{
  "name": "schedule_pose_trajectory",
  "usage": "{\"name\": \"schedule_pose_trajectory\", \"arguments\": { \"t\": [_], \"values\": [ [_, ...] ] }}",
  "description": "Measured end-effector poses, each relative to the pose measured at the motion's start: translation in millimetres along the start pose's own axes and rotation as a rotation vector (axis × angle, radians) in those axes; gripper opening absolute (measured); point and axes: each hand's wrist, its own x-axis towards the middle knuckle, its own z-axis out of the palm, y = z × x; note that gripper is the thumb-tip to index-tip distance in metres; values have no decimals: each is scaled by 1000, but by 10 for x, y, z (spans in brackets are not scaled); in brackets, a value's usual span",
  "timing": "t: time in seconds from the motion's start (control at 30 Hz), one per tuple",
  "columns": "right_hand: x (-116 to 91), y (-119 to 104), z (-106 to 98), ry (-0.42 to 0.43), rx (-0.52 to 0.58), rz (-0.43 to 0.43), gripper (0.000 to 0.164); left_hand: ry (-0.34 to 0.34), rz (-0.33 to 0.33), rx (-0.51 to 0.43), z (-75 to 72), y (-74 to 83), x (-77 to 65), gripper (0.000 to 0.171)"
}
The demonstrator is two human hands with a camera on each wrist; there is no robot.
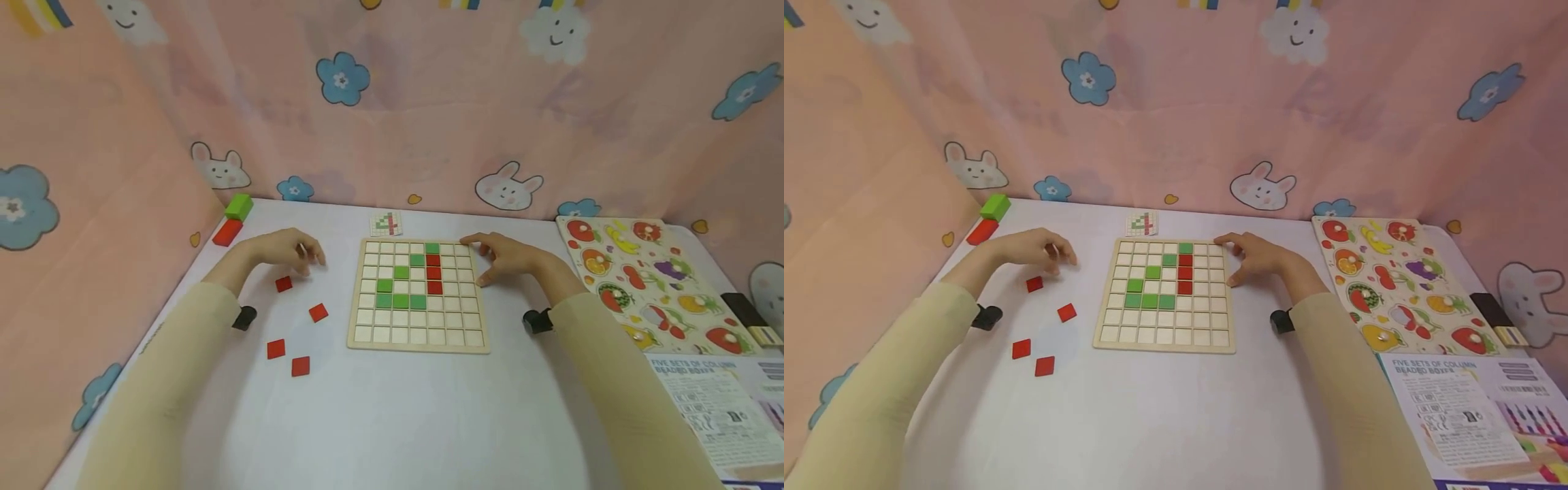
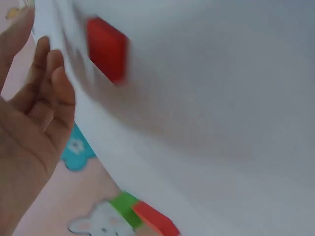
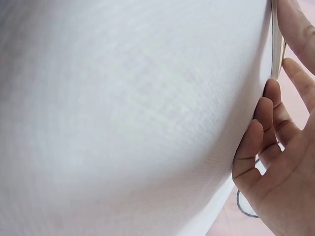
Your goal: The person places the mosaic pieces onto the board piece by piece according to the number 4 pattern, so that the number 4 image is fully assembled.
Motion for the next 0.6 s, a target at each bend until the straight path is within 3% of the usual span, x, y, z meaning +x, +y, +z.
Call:
{"name": "schedule_pose_trajectory", "arguments": {
  "t": [0.13,0.3,0.43,0.6],
  "values": [
    [-4,15,-4,1,11,-8,91,-83,-48,-15,-34,-231,-179,33],
    [-2,19,-11,-1,24,-33,91,-95,-81,-17,-27,-364,-311,35],
    [-4,23,-12,3,25,-36,91,-62,-84,-18,13,-407,-324,25],
    [-16,29,-7,2,35,-39,92,37,-88,27,48,-391,-297,14]
  ]
}}
